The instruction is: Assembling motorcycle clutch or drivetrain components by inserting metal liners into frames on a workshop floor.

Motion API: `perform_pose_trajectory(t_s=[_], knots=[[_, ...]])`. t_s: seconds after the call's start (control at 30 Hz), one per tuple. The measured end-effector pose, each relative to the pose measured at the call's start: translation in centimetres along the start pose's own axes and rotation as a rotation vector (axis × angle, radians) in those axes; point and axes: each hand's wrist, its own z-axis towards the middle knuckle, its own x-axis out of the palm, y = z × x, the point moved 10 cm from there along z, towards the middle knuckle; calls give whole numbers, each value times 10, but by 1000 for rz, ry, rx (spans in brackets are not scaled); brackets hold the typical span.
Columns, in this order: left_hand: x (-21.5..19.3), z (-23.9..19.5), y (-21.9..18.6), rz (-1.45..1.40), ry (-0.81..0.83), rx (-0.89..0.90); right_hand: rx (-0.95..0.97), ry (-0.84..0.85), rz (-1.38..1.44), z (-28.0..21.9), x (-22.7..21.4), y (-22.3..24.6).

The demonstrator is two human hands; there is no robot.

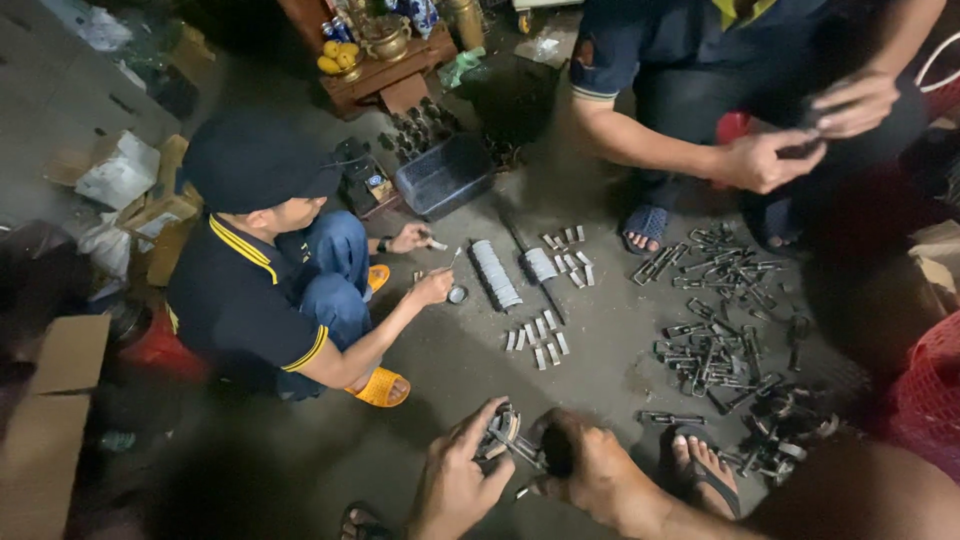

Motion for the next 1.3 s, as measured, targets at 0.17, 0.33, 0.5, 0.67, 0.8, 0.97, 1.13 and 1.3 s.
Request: perform_pose_trajectory(t_s=[0.17, 0.33, 0.5, 0.67, 0.8, 0.97, 1.13, 1.3], knots=[[0, -5, 17, -2, -7, -44, 36, -70, -298, -7, -5, -20], [3, -7, 19, 24, -6, -39, 173, 75, 59, -16, 5, -39], [2, -6, 17, -11, -7, -52, -133, -33, -209, -9, 5, -50], [-8, 0, -3, 26, -58, 79, 171, 2, -126, -14, -1, -40], [-7, -2, 0, 2, -71, 84, 23, 12, -117, -17, 3, -22], [-4, -4, 10, -18, -35, 15, -228, -199, -192, -23, -6, -18], [-7, -5, 3, 2, -54, 43, 14, -59, -145, -22, 8, -42], [-6, -6, 1, -10, -55, 78, -81, -121, -78, -23, 9, -55]])
